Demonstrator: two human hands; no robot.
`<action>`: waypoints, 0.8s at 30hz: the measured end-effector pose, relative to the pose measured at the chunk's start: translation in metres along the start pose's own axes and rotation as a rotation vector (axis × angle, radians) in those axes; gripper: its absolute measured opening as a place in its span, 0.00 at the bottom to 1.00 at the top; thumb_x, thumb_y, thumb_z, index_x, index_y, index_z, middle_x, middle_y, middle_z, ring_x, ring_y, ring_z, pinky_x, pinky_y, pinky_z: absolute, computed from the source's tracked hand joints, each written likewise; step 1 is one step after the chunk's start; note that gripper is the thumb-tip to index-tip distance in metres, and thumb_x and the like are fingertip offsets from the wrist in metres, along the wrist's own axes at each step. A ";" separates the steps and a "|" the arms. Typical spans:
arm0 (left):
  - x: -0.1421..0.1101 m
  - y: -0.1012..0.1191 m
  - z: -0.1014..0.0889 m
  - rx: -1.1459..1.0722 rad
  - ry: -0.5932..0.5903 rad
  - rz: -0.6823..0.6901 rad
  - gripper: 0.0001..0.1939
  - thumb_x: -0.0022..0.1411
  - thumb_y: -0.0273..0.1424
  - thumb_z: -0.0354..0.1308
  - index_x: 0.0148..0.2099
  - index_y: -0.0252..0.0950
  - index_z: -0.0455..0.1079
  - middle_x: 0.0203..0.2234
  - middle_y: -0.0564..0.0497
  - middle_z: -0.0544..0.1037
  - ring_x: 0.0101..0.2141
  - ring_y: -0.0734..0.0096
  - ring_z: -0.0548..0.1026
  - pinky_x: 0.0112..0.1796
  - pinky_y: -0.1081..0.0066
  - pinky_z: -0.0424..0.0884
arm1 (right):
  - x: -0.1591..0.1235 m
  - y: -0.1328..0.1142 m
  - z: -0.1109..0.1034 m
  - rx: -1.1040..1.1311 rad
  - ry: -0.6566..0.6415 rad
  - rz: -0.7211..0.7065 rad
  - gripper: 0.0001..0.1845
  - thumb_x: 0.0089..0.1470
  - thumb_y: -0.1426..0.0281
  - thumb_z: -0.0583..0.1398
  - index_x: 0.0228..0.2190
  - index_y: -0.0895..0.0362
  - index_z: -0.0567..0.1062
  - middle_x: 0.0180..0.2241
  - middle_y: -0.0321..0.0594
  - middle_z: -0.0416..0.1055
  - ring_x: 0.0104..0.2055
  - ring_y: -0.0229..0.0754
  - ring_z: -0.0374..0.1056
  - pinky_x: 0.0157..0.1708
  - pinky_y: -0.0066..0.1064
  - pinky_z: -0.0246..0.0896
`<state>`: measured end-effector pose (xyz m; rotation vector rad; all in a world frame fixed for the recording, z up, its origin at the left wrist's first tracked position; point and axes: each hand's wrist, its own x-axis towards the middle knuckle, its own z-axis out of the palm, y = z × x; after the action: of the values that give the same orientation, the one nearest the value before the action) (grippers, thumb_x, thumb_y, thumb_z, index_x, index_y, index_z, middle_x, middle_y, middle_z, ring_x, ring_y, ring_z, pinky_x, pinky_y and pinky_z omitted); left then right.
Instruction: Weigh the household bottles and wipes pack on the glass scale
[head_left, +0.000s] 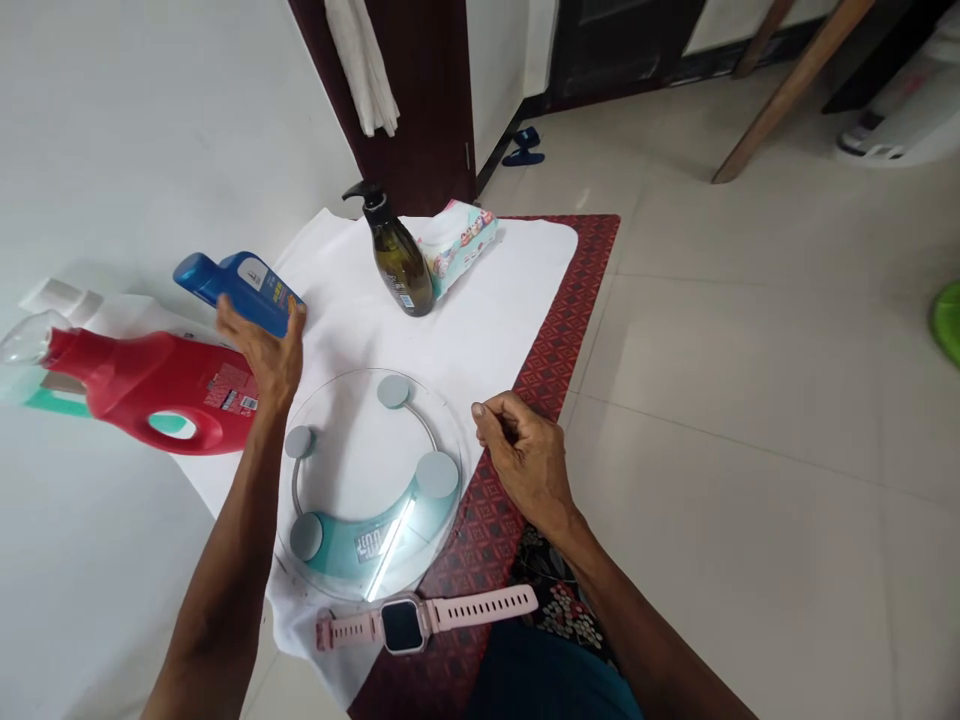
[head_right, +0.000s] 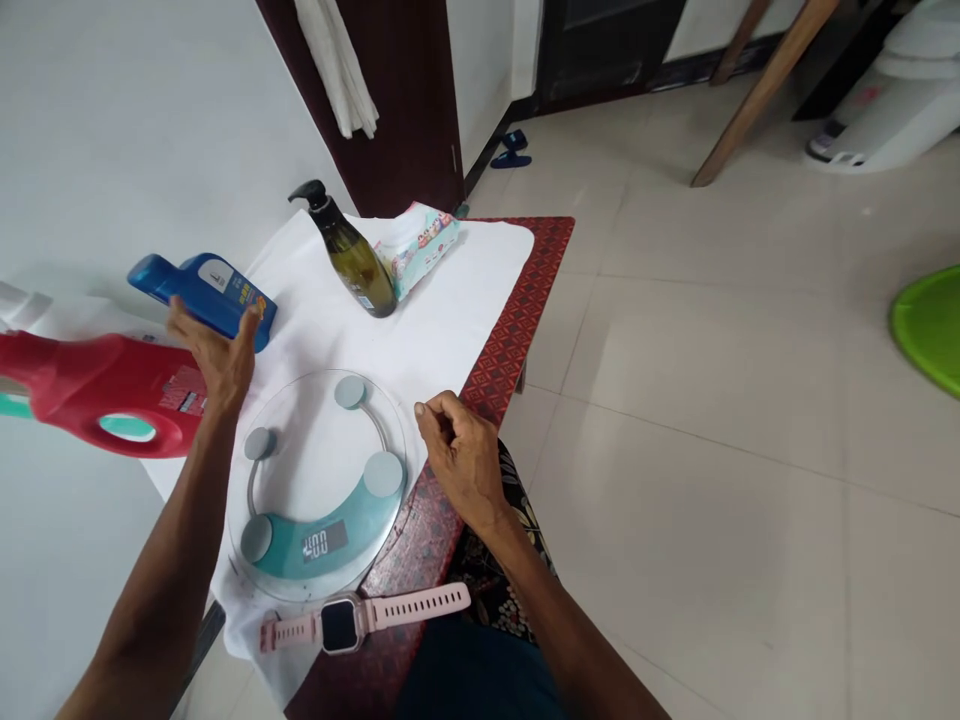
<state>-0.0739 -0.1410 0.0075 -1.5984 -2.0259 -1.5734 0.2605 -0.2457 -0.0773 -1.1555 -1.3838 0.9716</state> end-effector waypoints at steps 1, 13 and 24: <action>-0.004 0.008 0.001 -0.039 -0.091 -0.008 0.65 0.49 0.62 0.78 0.75 0.37 0.53 0.73 0.30 0.59 0.76 0.32 0.54 0.75 0.37 0.51 | 0.000 0.001 0.000 -0.004 0.001 -0.007 0.21 0.72 0.55 0.59 0.28 0.50 0.69 0.22 0.31 0.70 0.24 0.39 0.65 0.30 0.33 0.59; -0.012 0.086 0.116 -0.260 -0.429 -0.060 0.47 0.52 0.50 0.81 0.65 0.39 0.65 0.66 0.31 0.70 0.64 0.39 0.73 0.60 0.46 0.74 | 0.002 -0.001 0.002 0.023 0.011 -0.009 0.21 0.71 0.55 0.59 0.27 0.50 0.68 0.22 0.31 0.68 0.25 0.39 0.64 0.29 0.32 0.59; -0.002 0.101 0.136 -0.132 -0.352 -0.114 0.27 0.51 0.33 0.79 0.47 0.40 0.67 0.45 0.44 0.80 0.51 0.47 0.79 0.53 0.50 0.76 | 0.002 0.001 0.002 0.035 0.017 -0.009 0.20 0.70 0.56 0.58 0.27 0.50 0.68 0.22 0.31 0.68 0.25 0.39 0.64 0.30 0.33 0.59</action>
<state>0.0681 -0.0494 0.0084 -1.9619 -2.2613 -1.5853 0.2588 -0.2438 -0.0783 -1.1277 -1.3530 0.9738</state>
